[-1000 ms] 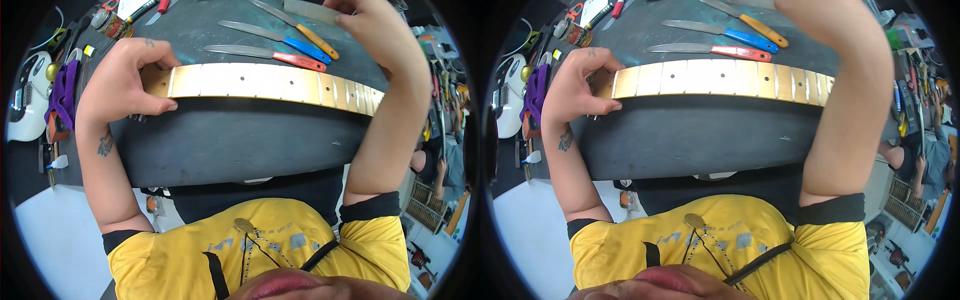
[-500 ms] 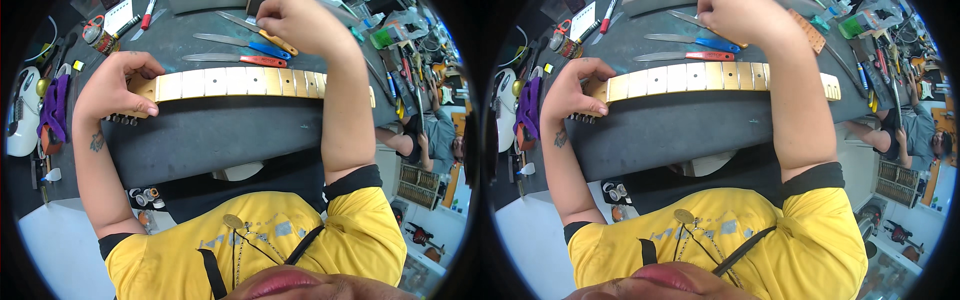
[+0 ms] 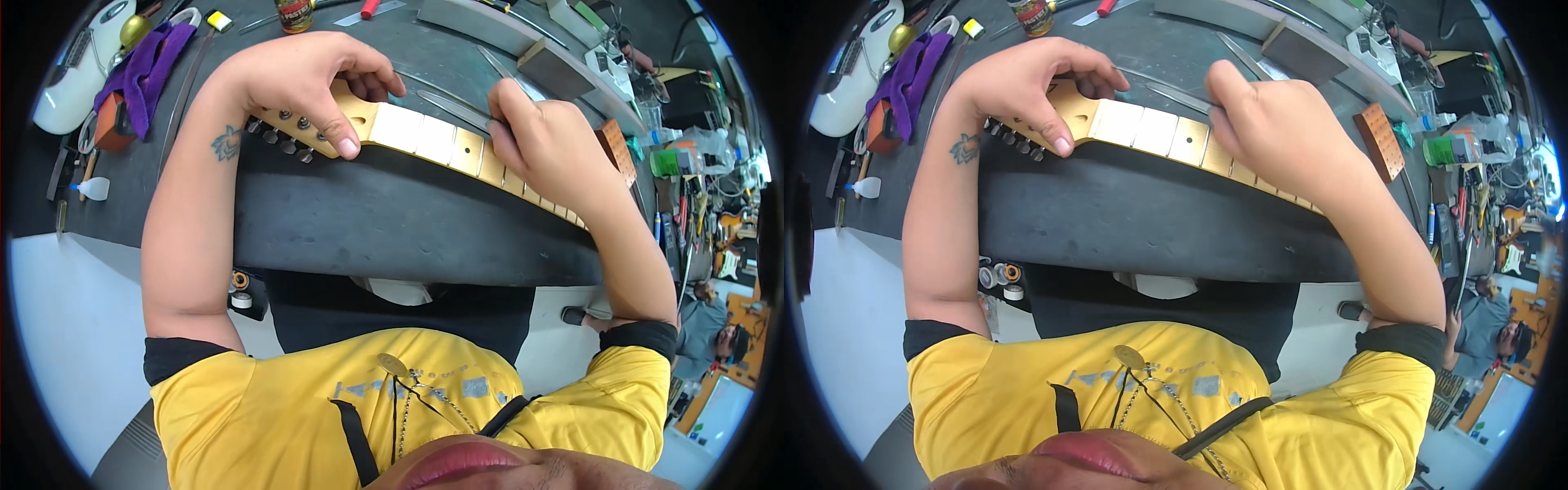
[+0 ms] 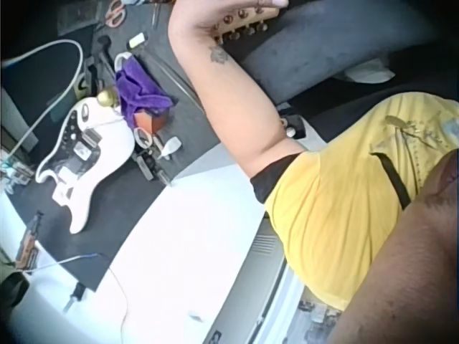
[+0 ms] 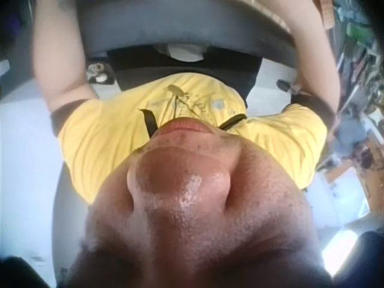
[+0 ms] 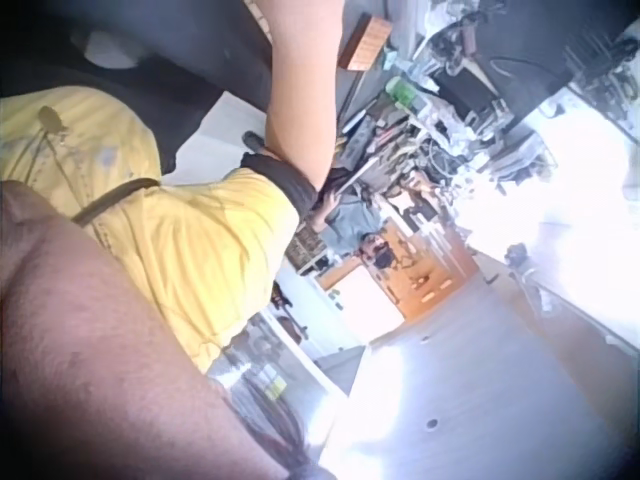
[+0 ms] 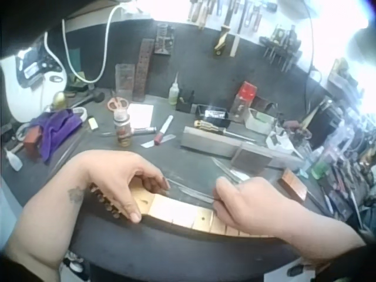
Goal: The person checks the straightness and fret level of a guitar neck by placing a metal straightedge and a fret rocker along the fretboard, moving the tools to different positions and pressing them against the frets.
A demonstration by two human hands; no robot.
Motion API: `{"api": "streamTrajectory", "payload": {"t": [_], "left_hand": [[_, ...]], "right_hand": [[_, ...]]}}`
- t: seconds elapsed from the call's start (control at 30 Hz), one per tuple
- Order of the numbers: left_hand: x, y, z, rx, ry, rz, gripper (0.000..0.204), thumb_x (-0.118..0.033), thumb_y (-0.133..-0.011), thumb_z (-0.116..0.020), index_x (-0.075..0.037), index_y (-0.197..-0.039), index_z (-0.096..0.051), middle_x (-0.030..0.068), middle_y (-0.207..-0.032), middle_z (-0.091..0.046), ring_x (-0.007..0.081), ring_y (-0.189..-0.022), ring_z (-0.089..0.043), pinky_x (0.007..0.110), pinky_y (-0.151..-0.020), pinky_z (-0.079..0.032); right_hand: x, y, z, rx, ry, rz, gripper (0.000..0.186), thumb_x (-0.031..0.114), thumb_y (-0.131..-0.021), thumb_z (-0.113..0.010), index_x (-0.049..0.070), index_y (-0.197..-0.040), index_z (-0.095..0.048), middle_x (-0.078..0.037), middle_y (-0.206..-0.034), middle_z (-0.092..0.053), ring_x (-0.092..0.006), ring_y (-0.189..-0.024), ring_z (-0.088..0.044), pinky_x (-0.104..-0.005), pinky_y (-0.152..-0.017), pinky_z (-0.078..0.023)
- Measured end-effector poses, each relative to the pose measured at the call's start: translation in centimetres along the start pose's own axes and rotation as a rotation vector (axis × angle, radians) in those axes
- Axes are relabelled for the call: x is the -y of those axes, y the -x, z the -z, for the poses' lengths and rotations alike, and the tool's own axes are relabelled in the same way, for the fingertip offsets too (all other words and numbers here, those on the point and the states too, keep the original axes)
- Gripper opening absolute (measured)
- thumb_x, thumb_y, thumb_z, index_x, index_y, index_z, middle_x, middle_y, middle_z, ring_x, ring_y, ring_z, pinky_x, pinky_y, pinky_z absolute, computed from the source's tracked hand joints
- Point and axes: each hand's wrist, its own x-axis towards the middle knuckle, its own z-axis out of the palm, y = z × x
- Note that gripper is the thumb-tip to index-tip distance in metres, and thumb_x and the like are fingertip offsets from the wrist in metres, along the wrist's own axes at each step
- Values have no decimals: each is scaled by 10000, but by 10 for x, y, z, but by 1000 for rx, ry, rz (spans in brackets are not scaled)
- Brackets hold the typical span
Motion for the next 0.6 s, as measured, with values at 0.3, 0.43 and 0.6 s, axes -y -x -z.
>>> {"api": "streamTrajectory", "payload": {"t": [0.3, 0.43, 0.6], "left_hand": [[8, -1, 3, 27, 97, -15, 1073, -384, -560, -1103, 8, -1469, -688, 83, -1289, -747, 205, -1191, -669, 361, -1089, -527], [9, -1, 2, 29, 161, -16, 1061, -394, -566, -1102, -2, -1464, -696, 76, -1269, -745, 189, -1164, -665, 346, -1070, -530], [9, -2, 5, 46, 77, -47, 1057, -412, -566, -1103, -15, -1460, -703, 73, -1264, -745, 184, -1144, -665, 344, -1054, -533]], "right_hand": [[14, -5, 5, -34, -35, 188, 574, 125, -891, -794, 178, -1449, -670, -59, -902, -716, -284, -698, -732, -402, -578, -573], [15, -7, 3, -42, -59, 195, 562, 121, -887, -801, 174, -1438, -700, -57, -929, -674, -271, -709, -721, -398, -568, -567], [15, -9, -3, -70, -99, 224, 568, 125, -882, -805, 169, -1439, -702, -51, -901, -656, -272, -682, -704, -405, -556, -557]]}}
